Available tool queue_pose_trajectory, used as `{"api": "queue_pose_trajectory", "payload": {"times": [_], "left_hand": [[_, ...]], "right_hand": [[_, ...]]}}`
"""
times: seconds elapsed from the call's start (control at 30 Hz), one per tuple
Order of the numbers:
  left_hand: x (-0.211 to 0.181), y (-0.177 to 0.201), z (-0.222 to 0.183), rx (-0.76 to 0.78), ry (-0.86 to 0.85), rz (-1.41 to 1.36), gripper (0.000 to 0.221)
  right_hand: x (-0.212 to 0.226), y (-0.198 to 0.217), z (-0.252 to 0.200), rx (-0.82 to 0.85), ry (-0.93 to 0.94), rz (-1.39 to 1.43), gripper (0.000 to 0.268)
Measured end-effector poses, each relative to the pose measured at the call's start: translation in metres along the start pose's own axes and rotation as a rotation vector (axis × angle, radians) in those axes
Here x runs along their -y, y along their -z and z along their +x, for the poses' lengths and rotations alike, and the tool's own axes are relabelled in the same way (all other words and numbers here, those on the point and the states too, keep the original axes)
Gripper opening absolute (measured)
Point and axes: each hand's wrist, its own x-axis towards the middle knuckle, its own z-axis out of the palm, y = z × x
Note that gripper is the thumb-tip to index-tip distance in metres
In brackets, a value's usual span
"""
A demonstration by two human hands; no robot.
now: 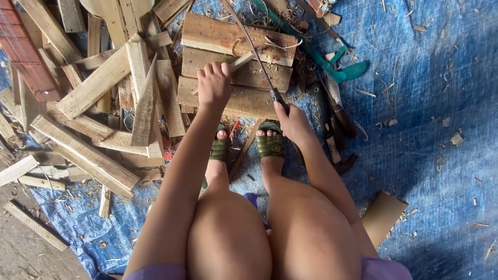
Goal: Shaping a piece of wood by shaving it with a large blade while sitting on a stool.
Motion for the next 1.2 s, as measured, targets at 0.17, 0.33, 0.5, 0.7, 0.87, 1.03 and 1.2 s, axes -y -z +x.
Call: {"api": "queue_pose_trajectory", "payload": {"times": [0.17,0.33,0.5,0.7,0.87,1.03,1.2], "left_hand": [[0.0,0.011,0.004,0.004,-0.009,-0.009,0.006],[0.002,0.012,0.007,0.01,0.003,-0.008,0.007],[0.005,0.019,0.009,0.052,-0.034,-0.018,0.005],[-0.001,0.029,0.007,0.101,-0.005,-0.016,0.005],[-0.001,0.039,0.011,0.101,-0.005,-0.023,0.004],[0.0,0.031,0.01,0.106,0.012,-0.016,0.004],[0.003,0.024,0.008,0.097,-0.028,-0.051,0.008]], "right_hand": [[0.009,0.014,-0.015,-0.202,0.149,-0.031,0.05],[0.011,0.006,-0.011,-0.157,0.18,0.047,0.048],[0.004,0.0,-0.002,0.048,-0.032,-0.028,0.063],[-0.002,0.004,-0.004,-0.026,0.022,0.023,0.065],[0.026,0.019,-0.03,-0.225,0.191,0.053,0.045],[-0.007,-0.007,0.006,-0.169,0.128,0.038,0.048],[0.007,-0.003,0.0,0.027,-0.069,-0.013,0.068]]}}
